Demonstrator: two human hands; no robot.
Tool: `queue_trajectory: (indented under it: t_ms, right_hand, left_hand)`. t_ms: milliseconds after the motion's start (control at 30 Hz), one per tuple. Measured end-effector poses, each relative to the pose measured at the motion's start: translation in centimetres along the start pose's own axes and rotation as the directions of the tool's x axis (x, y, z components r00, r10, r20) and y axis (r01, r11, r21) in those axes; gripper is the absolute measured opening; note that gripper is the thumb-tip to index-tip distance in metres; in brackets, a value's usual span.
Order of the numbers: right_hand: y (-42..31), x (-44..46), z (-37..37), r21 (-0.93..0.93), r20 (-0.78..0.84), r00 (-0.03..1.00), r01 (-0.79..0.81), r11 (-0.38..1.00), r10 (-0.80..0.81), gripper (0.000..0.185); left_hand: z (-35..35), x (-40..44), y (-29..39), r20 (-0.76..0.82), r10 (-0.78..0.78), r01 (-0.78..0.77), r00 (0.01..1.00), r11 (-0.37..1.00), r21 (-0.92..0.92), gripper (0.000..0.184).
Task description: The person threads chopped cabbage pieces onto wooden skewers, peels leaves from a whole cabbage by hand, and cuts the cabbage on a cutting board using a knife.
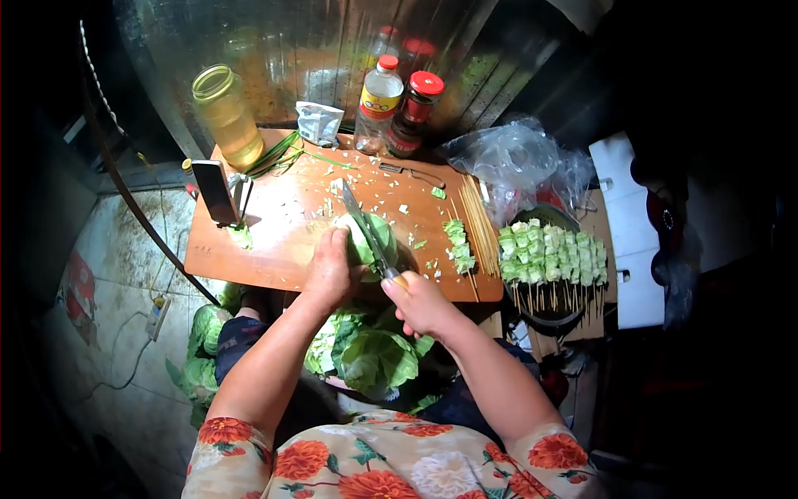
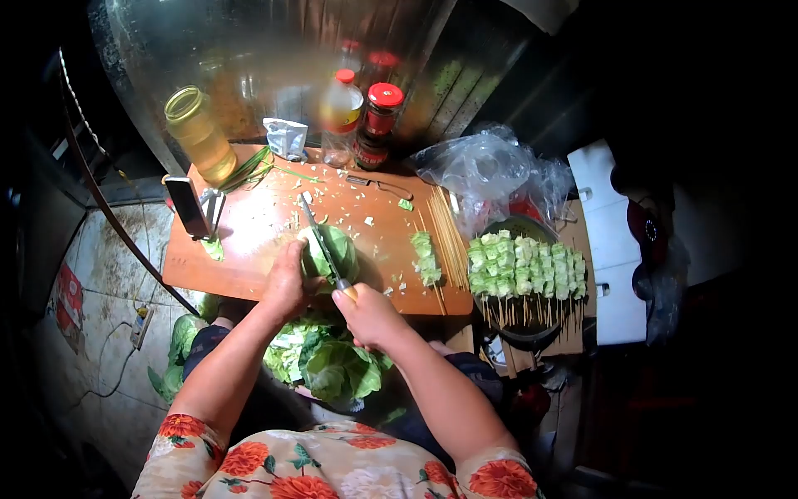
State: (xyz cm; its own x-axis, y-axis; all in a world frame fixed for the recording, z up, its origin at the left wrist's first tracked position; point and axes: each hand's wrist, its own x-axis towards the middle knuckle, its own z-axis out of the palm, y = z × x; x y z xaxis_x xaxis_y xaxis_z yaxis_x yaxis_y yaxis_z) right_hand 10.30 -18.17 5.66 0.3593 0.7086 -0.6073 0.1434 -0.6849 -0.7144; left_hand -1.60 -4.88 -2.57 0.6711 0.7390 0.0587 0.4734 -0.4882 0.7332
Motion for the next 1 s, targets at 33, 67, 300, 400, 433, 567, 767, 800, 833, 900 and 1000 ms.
queue_trajectory:
  t_ms: [33, 67, 300, 400, 433, 567, 767, 800, 833, 900, 1000]
  right_hand:
    - [-0.4, 0.6, 0.0, 0.004, 0.021, 0.999, -0.028, 1.0, 0.027, 0.039]
    - [-0.6, 1.8, 0.4, 0.012, 0.016, 0.999, -0.03, 0.999, 0.03, 0.039]
    - [-1.3, 4.9, 0.8, -0.174, -0.002, 1.0, -0.027, 0.984, 0.027, 0.045]
    - [-2.7, 3.4, 0.3, -0.149, 0.028, 0.997, -0.061, 0.987, 0.065, 0.047]
    - [-3.8, 1.5, -0.8, -0.119, 0.046, 0.993, -0.104, 0.988, 0.11, 0.047]
    - [-2.0, -3.2, -2.8, -0.227, 0.08, 0.986, -0.122, 0.966, 0.143, 0.049]
    - [4.6, -3.9, 1.0, -0.404, -0.145, 0.98, 0.07, 0.912, -0.139, 0.045]
    - [4.6, -4.0, 1.1, -0.396, -0.149, 0.98, 0.061, 0.916, -0.129, 0.045]
    - [4.4, -4.1, 1.2, -0.398, -0.153, 0.983, 0.036, 0.917, -0.105, 0.045]
    - [4.0, -3.7, 1.5, -0.397, -0.157, 0.985, 0.01, 0.918, -0.079, 0.045]
    - [4.2, -1.5, 2.1, -0.391, -0.18, 0.98, 0.009, 0.921, -0.086, 0.045]
  left_hand:
    - [0.1, 0.0, -0.1, 0.007, 0.004, -0.004, 1.0, 1.0, 0.001, 0.076]
    - [0.2, -0.1, -0.2, -0.007, 0.02, -0.02, 1.0, 1.0, -0.002, 0.076]
    - [-0.5, -0.1, 0.4, 0.009, -0.003, 0.003, 1.0, 1.0, 0.003, 0.074]
    - [-0.5, 0.1, 0.1, -0.016, 0.033, -0.033, 0.999, 0.999, 0.015, 0.074]
    - [-0.3, -0.2, 0.1, -0.031, 0.05, -0.05, 0.998, 0.999, 0.016, 0.074]
    - [-0.7, -0.2, 0.9, 0.014, 0.022, -0.022, 1.0, 1.0, 0.017, 0.071]
    - [-0.1, -0.2, 0.4, -0.015, 0.028, -0.027, 0.999, 0.998, 0.062, 0.071]
    - [-0.1, -0.1, 0.6, -0.003, 0.03, -0.03, 1.0, 0.998, 0.063, 0.071]
    - [-0.3, 0.0, 0.7, -0.005, 0.022, -0.021, 1.0, 0.998, 0.064, 0.071]
    - [-0.2, 0.0, 0.5, -0.004, 0.014, -0.014, 1.0, 0.998, 0.067, 0.07]
    - [-0.1, 0.2, -0.1, -0.014, 0.038, -0.036, 0.999, 0.997, 0.068, 0.07]
